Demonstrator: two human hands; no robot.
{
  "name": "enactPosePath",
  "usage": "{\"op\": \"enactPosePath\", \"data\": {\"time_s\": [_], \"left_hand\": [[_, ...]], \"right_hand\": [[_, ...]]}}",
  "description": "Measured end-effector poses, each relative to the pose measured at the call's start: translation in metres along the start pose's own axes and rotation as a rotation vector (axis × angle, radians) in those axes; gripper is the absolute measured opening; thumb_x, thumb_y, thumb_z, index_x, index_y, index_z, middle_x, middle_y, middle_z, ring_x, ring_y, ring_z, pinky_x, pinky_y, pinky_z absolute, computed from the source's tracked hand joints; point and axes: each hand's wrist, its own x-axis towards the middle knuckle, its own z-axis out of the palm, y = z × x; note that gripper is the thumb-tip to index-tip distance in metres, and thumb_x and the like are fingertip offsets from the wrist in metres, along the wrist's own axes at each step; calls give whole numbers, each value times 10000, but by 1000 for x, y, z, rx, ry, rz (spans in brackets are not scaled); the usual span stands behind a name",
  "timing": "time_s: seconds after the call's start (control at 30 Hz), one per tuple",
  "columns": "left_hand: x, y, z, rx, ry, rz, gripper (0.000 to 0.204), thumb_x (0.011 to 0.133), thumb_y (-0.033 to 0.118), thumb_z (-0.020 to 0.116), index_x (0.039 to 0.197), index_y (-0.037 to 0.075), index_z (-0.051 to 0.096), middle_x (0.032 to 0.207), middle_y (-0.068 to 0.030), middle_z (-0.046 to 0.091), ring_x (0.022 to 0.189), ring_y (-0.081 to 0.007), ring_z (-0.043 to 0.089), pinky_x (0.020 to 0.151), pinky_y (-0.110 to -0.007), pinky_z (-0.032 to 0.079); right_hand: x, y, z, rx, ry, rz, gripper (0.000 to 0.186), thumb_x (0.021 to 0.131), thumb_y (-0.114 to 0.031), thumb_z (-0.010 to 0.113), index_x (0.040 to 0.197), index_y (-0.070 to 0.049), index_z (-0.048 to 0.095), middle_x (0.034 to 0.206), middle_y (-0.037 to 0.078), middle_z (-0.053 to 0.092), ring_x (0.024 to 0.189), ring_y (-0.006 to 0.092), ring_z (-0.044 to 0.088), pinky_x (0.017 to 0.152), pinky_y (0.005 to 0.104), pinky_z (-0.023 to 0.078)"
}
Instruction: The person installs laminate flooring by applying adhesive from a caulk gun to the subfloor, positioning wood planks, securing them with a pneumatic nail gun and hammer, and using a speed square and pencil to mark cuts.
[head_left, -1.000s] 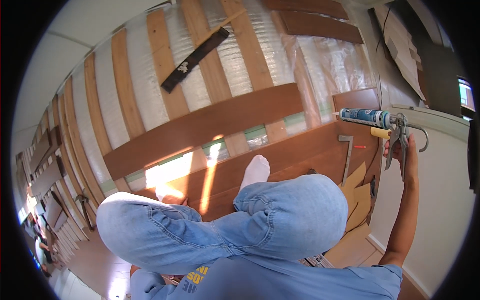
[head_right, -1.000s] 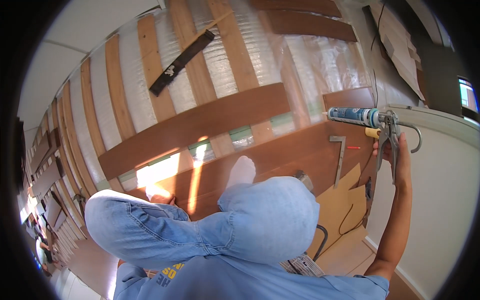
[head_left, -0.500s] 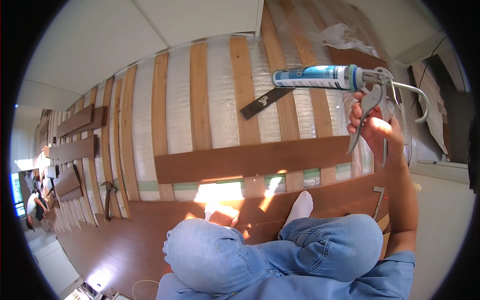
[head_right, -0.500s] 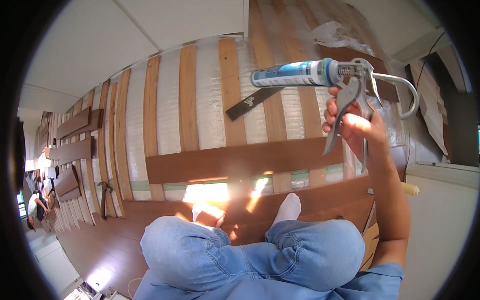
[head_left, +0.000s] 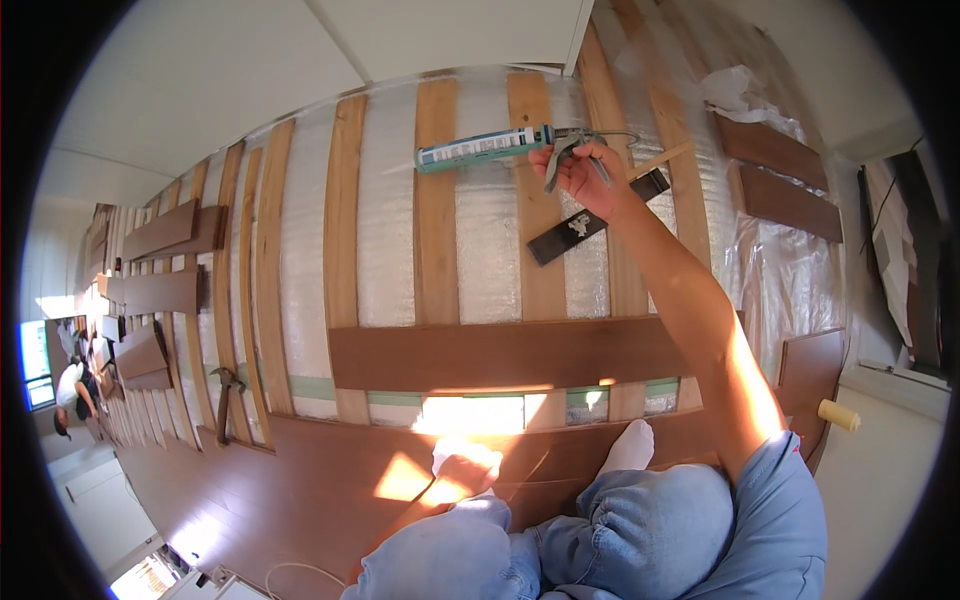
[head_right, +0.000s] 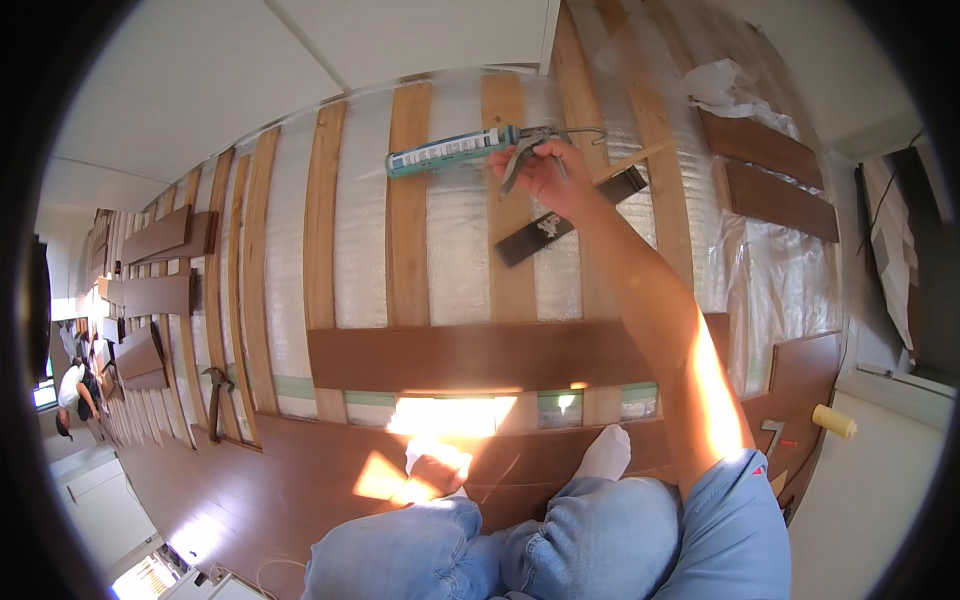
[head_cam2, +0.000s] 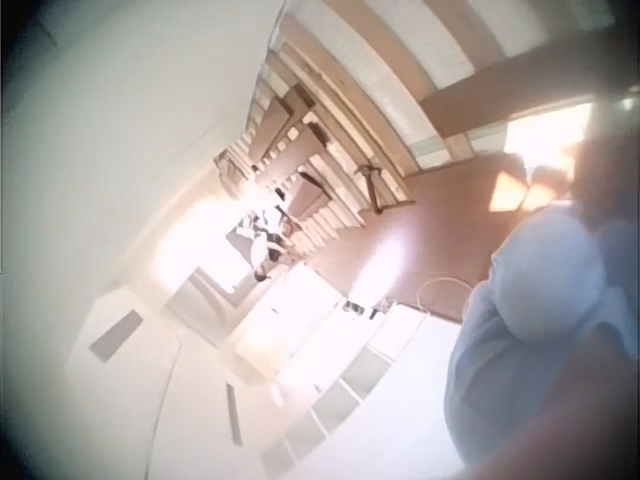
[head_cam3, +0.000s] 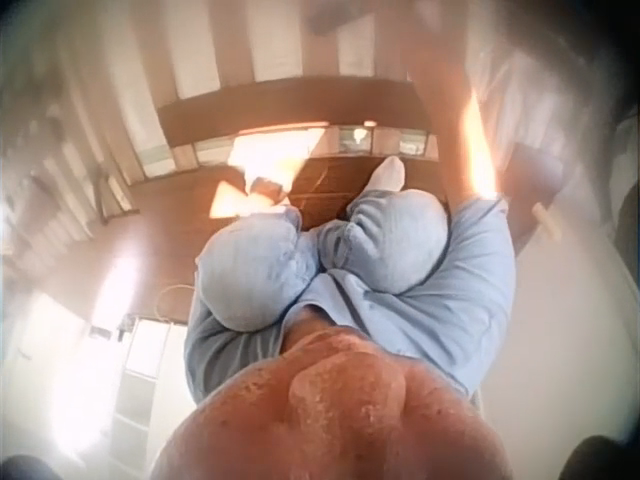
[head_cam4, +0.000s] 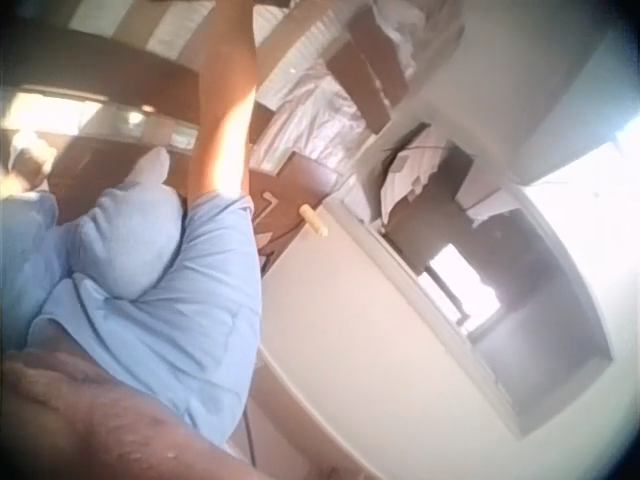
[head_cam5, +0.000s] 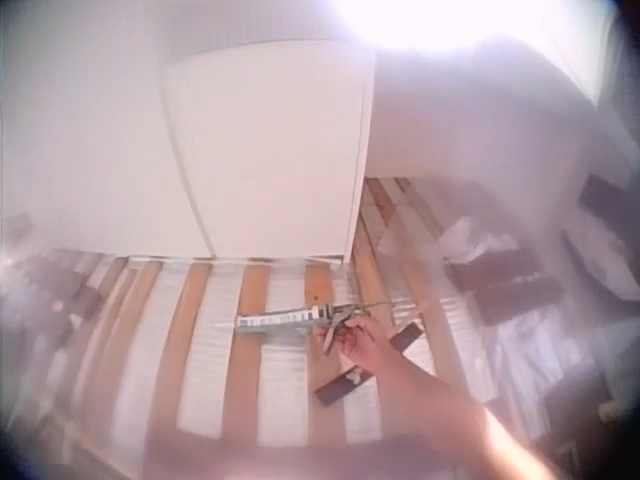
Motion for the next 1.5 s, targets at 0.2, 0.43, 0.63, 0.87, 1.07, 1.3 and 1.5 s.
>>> {"op": "enactPosePath", "data": {"time_s": [0.2,0.43,0.63,0.87,1.07,1.3,1.5], "left_hand": [[10,0,3,-17,-1,6,320,852,106,650,1162,35,687,1015,-163,677,944,-386,635,862,-465,527],[39,-42,-8,-63,173,-62,337,850,108,654,1178,39,689,1029,-163,678,952,-388,634,868,-470,527],[130,-157,-73,234,568,-373,342,1005,142,619,1309,-14,625,1291,-235,606,1216,-424,550,1058,-531,447],[123,-312,-102,70,231,-497,455,1085,364,522,1170,-42,708,1076,-228,716,978,-394,661,864,-471,513],[148,-279,-86,-120,231,-675,555,1084,476,495,1262,-19,675,1167,-192,707,1034,-364,657,902,-444,515],[145,-263,-101,-215,154,-758,648,1084,504,462,1400,-41,614,1370,-222,656,1234,-352,624,1051,-414,500],[127,-215,-105,-637,177,-849,573,1084,434,500,1406,-28,604,1340,-148,667,1185,-273,633,1012,-365,502]], "right_hand": [[26,-62,-34,-701,420,163,425,1027,-320,611,1210,63,631,1271,249,687,1157,310,701,998,392,593],[-21,-50,-24,-689,415,-210,424,1010,-340,681,1232,19,638,1174,142,728,1089,246,710,900,362,607],[-186,56,-57,-1998,183,-162,494,954,-301,716,1377,-77,591,1307,140,663,1239,357,616,1072,439,503],[-246,143,-22,-2338,-175,19,1205,650,-526,897,1641,-172,311,1633,310,317,1531,467,286,1267,593,208],[-259,146,-21,-2511,-99,-30,1199,612,-505,897,1609,-122,353,1509,307,463,1419,466,434,1210,636,275],[-256,138,19,-2425,-206,-112,1153,587,-507,912,1562,-114,437,1373,280,556,1318,431,498,1119,635,354],[-302,103,28,-2424,-225,-97,1153,623,-506,908,1571,-93,398,1368,289,535,1322,441,495,1129,606,348]]}}
